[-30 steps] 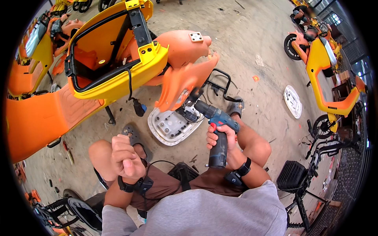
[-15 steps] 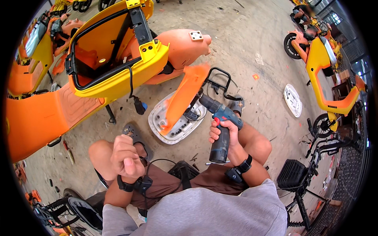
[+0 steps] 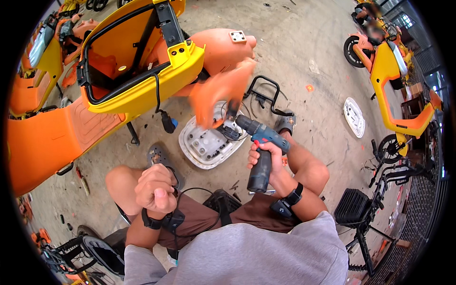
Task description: The person uses a power drill to make holes in an orange plastic panel and then uses a hammer to tap a metal bracket into place on the part.
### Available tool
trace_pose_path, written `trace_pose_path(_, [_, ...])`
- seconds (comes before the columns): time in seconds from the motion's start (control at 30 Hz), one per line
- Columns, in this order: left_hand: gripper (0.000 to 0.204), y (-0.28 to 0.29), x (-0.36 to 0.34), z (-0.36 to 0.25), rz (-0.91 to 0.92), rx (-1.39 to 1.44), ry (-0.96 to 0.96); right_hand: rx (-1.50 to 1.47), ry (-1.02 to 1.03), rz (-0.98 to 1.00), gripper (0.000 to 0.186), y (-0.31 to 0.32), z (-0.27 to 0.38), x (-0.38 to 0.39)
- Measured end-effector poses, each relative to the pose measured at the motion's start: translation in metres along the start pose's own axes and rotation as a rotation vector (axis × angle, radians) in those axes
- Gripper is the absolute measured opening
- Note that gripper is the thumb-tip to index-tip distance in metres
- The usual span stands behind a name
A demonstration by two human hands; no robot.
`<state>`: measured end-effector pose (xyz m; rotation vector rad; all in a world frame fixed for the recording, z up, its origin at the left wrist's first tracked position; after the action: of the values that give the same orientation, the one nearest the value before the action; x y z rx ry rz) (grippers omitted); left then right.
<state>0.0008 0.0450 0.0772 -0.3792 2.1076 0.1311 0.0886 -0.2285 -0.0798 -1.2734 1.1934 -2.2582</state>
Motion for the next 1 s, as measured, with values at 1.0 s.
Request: trace_pose_path(1.0, [0.030,0.037,0.019,0.000,-0.069,-0.005,0.048,0.030,0.151,-0.168,0.019,0.013,0.017,-0.011])
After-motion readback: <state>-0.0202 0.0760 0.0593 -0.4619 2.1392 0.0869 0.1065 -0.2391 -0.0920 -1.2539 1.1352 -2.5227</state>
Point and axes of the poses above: each hand's wrist, its own x-axis away from the middle knuckle, its own y-axis out of the back of the hand, z = x × y, the point moved 6 cm from there along -x, towards the middle knuckle, and after that the axes turned 5 degrees about -y, right-handed, at the moved point
